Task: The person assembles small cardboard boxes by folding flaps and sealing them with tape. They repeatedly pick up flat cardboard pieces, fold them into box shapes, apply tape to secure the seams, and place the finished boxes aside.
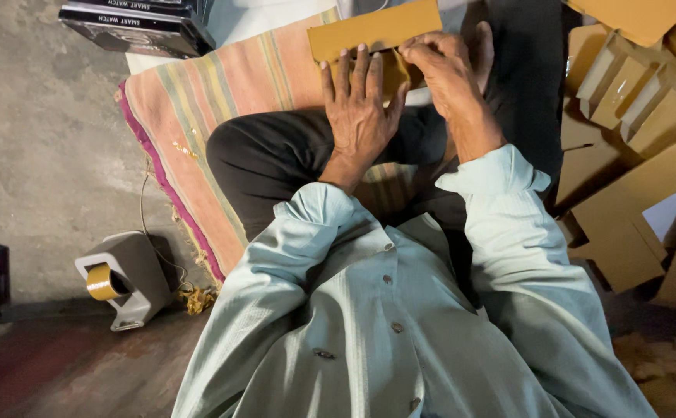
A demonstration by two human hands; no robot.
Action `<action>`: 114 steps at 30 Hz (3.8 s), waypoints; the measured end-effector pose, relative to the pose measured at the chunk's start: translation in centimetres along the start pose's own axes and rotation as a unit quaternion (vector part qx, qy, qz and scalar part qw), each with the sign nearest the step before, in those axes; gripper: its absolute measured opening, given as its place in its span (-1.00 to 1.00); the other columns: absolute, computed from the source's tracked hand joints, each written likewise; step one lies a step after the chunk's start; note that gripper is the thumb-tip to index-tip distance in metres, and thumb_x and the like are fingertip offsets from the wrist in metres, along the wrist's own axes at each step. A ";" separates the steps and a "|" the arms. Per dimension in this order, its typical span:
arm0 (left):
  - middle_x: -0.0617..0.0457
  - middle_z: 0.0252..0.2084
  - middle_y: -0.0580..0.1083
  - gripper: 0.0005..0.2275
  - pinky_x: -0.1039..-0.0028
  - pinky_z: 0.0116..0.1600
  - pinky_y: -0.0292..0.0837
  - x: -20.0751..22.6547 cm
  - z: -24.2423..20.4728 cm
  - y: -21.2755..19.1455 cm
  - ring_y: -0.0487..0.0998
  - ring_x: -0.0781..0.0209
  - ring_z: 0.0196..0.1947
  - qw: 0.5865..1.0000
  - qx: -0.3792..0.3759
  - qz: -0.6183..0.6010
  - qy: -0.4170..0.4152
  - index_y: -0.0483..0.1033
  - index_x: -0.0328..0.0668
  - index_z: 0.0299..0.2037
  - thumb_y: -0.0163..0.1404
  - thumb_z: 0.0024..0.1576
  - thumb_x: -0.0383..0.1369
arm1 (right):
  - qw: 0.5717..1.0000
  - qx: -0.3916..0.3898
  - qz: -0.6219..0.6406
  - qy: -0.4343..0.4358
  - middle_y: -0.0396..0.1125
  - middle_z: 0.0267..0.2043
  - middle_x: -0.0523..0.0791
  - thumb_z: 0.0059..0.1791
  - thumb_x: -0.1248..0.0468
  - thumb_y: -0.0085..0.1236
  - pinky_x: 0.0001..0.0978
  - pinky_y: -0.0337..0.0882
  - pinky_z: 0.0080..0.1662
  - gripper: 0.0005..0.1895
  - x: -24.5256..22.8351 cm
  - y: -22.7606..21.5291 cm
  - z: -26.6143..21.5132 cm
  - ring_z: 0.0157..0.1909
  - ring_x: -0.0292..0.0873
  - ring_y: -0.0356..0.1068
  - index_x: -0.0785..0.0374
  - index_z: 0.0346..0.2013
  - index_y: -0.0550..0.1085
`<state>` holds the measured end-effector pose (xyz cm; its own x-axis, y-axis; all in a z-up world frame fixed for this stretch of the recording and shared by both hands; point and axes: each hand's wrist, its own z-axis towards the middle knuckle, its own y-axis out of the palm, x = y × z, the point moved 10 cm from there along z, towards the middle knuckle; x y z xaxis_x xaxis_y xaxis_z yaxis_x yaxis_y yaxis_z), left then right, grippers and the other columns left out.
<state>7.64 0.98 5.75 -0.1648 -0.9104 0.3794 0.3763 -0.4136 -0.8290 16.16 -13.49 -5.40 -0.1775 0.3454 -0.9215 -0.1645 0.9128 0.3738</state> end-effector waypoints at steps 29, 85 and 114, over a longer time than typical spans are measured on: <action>0.02 0.10 0.44 -0.81 -0.21 0.40 0.12 0.6 3.1 -2.3 0.42 -0.06 0.18 0.976 0.110 -0.009 0.188 0.56 -0.16 -0.08 0.23 0.14 -0.43 | 0.941 0.094 -0.323 0.048 0.34 -0.27 -0.20 0.13 0.01 0.18 -0.33 0.14 0.29 -0.68 -4.8 0.7 -2.4 -0.24 -0.33 0.27 0.22 -0.20 0.59; -0.15 -0.34 0.60 -0.67 0.41 -0.31 0.64 -8.9 -4.8 6.5 0.68 0.13 -0.42 0.660 -0.040 -0.583 -0.473 0.53 -0.51 -0.14 0.04 0.25 -0.22 | 1.000 -0.011 -0.007 -0.020 0.36 -0.11 -0.23 0.11 0.49 0.16 -0.43 0.34 0.17 -0.96 -3.3 -2.0 -0.3 0.03 -0.31 0.32 0.33 -0.20 0.51; 0.01 -0.56 0.60 -0.86 0.32 -0.33 0.48 -13.3 3.7 3.5 0.64 0.12 -0.54 0.935 -0.129 -0.229 -0.237 0.66 -0.22 -0.47 0.21 0.04 -0.33 | 0.900 0.016 -0.415 -0.130 0.31 -0.05 -0.11 0.12 0.43 0.23 -0.24 0.30 0.14 -0.86 -6.4 1.3 -1.9 0.01 -0.13 0.34 0.34 -0.19 0.40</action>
<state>14.49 11.67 -0.66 0.1902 -0.5571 0.8084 0.1226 -0.8035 -0.5825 15.27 -14.89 1.17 0.2277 -0.4233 -0.8769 -0.1080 0.8840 -0.4548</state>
